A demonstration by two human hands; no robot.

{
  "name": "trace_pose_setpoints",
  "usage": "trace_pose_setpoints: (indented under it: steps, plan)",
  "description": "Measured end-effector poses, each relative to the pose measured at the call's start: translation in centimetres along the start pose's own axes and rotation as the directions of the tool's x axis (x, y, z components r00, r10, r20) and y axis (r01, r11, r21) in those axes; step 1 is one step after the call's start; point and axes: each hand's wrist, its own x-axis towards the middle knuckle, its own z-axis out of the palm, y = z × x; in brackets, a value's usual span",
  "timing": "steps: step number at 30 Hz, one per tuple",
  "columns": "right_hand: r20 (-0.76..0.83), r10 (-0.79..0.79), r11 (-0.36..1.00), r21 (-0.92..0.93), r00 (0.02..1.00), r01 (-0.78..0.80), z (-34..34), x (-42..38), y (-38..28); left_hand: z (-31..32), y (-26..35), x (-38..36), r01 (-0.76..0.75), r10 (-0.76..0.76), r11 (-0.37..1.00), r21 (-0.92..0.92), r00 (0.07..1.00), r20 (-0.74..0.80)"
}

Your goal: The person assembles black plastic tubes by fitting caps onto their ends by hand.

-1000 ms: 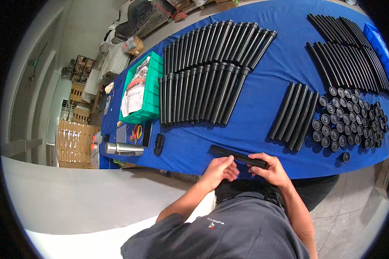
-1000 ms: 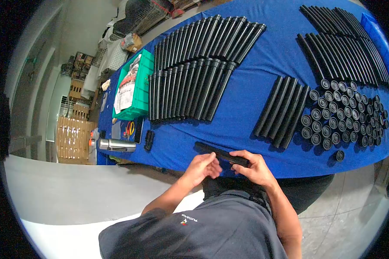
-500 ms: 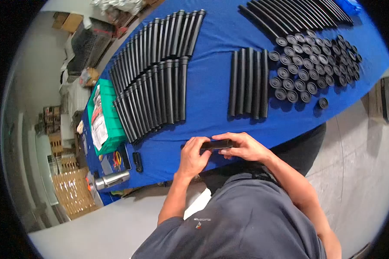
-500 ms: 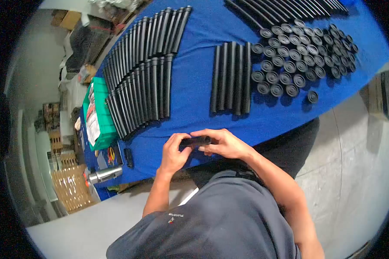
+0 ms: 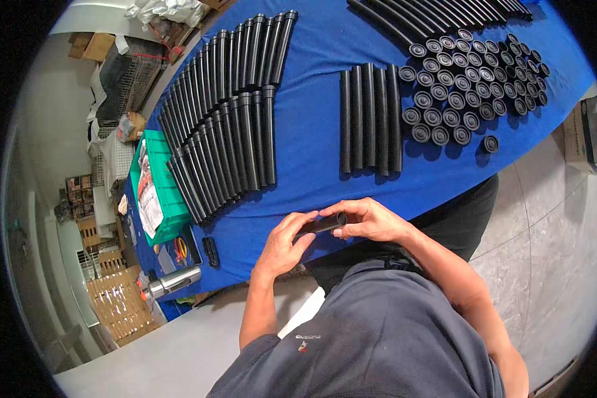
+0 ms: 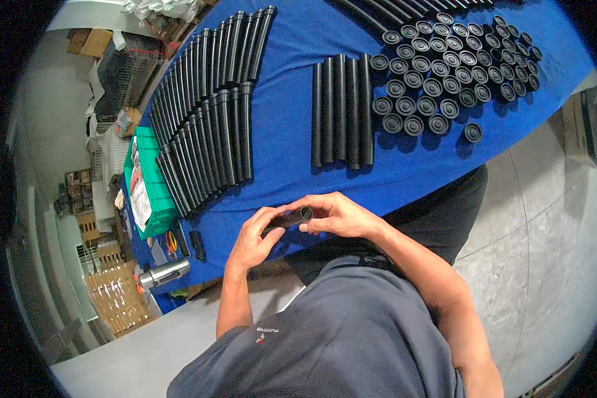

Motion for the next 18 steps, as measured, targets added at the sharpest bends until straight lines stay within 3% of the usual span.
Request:
trace_pose_setpoints:
  steps: [1,4,7,10,13,16,18]
  plan:
    - [-0.003,0.008,1.0,0.008,1.0,-0.008,0.0,0.0,0.1,0.2,0.2,0.0,0.028,-0.029,0.999,-0.045,0.999,-0.021]
    - [-0.003,0.007,0.999,-0.038,1.0,-0.007,-0.2,0.1,0.2,0.4,0.7,0.5,0.027,-0.014,0.988,0.152,0.997,-0.08]
    - [-0.014,-0.004,1.0,-0.006,1.0,0.004,-0.2,0.2,0.9,0.3,-0.3,0.6,0.054,-0.05,0.986,0.16,0.998,-0.034]
    - [-0.033,0.013,1.0,0.005,0.999,-0.013,-0.1,0.3,0.9,0.2,-1.2,0.6,-0.076,0.082,0.991,0.114,0.996,-0.044]
    - [-0.042,-0.004,1.0,0.003,0.999,0.004,-0.1,0.3,1.1,-0.2,-1.5,0.7,-0.113,0.116,0.986,0.125,0.993,-0.016]
    - [-0.064,0.007,0.995,-0.101,0.998,-0.014,-0.3,0.3,0.9,0.0,-1.2,0.7,-0.196,0.218,0.952,0.235,0.973,-0.072]
    - [-0.098,0.004,0.995,-0.094,0.995,-0.013,-0.3,0.5,1.0,0.5,0.1,-0.5,-0.166,0.212,0.962,0.214,0.955,-0.21]
